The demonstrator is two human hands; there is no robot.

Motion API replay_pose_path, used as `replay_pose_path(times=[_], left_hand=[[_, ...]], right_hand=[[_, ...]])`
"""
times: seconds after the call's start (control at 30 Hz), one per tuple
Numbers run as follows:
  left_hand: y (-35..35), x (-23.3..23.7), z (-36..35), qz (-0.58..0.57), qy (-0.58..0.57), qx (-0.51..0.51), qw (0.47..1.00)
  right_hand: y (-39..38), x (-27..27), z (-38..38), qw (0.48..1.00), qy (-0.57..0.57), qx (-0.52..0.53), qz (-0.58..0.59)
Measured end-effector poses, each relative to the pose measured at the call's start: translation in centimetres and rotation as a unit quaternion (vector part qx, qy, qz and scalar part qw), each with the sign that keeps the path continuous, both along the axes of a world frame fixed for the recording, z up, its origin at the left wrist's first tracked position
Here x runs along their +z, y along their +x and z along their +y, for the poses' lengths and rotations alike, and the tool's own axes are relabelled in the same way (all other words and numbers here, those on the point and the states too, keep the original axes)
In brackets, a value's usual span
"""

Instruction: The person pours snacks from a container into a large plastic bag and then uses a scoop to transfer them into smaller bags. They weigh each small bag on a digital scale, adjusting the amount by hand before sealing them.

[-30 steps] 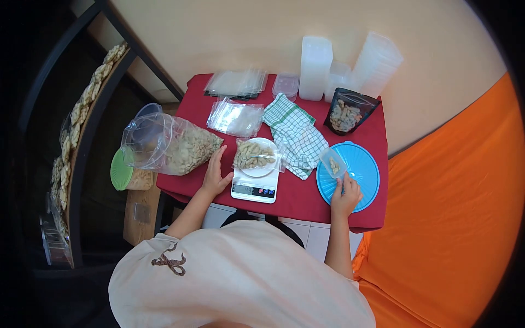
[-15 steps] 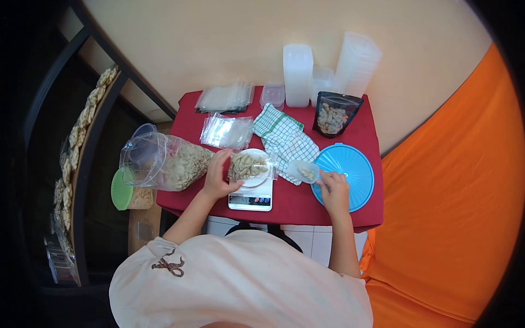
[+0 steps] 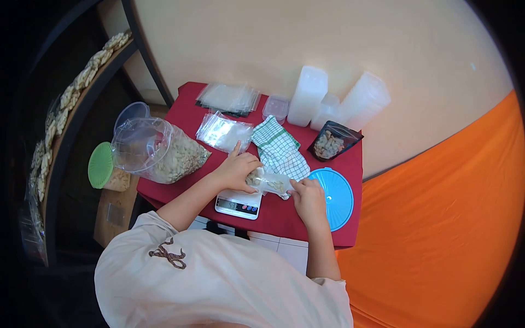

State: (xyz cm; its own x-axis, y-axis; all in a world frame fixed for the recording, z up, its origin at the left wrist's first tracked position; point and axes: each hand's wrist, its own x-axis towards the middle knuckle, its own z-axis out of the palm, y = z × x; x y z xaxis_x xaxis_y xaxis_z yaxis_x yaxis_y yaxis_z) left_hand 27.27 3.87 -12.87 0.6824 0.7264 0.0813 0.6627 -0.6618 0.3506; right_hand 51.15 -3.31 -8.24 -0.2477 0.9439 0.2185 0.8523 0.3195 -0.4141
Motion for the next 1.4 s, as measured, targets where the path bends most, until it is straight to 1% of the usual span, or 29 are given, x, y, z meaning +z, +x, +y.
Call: replay_pose_path(times=[0.03, 0.1, 0.2, 0.33, 0.5, 0.63, 0.77, 0.83, 0.87, 0.9, 0.93, 1.0, 1.03, 1.1, 1.13, 1.23, 1.3, 1.33, 1.4], left_hand=[[-0.2, -0.3, -0.1, -0.033, 0.016, 0.004, 0.999], [-0.4, -0.5, -0.3, -0.048, 0.014, 0.008, 0.999], [-0.5, -0.8, -0.5, -0.075, 0.019, 0.013, 0.997], [-0.7, -0.9, -0.7, -0.095, 0.026, 0.016, 0.995], [-0.8, -0.6, -0.7, -0.09, 0.026, 0.015, 0.996], [-0.7, -0.4, -0.8, -0.074, 0.029, 0.01, 0.997], [-0.4, -0.3, -0.6, -0.078, 0.029, 0.001, 0.997], [-0.3, -0.1, -0.5, -0.056, 0.025, 0.006, 0.998], [-0.3, -0.1, -0.5, -0.056, 0.026, 0.004, 0.998], [-0.2, -0.3, -0.4, -0.051, 0.027, 0.009, 0.998], [-0.2, -0.4, -0.4, -0.047, 0.028, 0.014, 0.998], [0.0, -0.3, -0.4, -0.037, 0.025, 0.014, 0.999], [0.1, -0.3, -0.5, -0.026, 0.021, 0.015, 0.999], [0.2, -0.4, -0.6, -0.027, 0.017, 0.018, 0.999], [0.2, -0.4, -0.6, -0.029, 0.012, 0.02, 0.999], [0.3, -0.6, -0.6, -0.014, 0.007, 0.034, 0.999], [0.3, -0.5, -0.7, -0.006, 0.009, 0.037, 0.999], [0.2, -0.4, -0.8, 0.001, 0.012, 0.042, 0.999], [-0.1, -0.5, -1.1, 0.012, 0.006, 0.045, 0.999]], right_hand=[[-0.4, 0.7, -0.2, 1.0, -0.005, 0.004, -0.004], [-1.0, 1.9, -0.3, 0.998, -0.003, -0.026, -0.063], [-1.8, 2.8, -0.5, 0.997, -0.011, -0.038, -0.06], [-1.8, 2.6, -0.4, 0.997, -0.026, -0.043, -0.052], [-2.1, 3.0, -1.0, 0.994, -0.058, -0.084, -0.045], [-2.2, 3.3, -1.1, 0.993, -0.065, -0.09, -0.051], [-1.5, 2.4, -0.9, 0.994, -0.047, -0.095, -0.032], [-0.6, 0.7, -0.5, 0.993, -0.038, -0.107, -0.028], [0.5, -0.9, 0.0, 0.987, -0.085, -0.112, 0.072], [1.3, -2.5, 0.4, 0.97, -0.132, -0.114, 0.172], [1.8, -3.9, 0.6, 0.969, -0.13, -0.116, 0.173], [2.7, -6.0, 0.6, 0.938, -0.199, -0.122, 0.257], [3.0, -6.6, 0.3, 0.938, -0.198, -0.121, 0.257], [3.3, -7.8, -0.3, 0.914, -0.215, -0.137, 0.315], [3.5, -8.2, -0.5, 0.913, -0.215, -0.138, 0.317], [4.7, -9.9, -1.5, 0.905, -0.188, -0.167, 0.342], [5.6, -11.6, -2.1, 0.886, -0.102, -0.216, 0.397], [5.9, -12.3, -2.4, 0.885, -0.107, -0.219, 0.398], [6.3, -13.3, -3.2, 0.919, 0.072, -0.242, 0.303]])
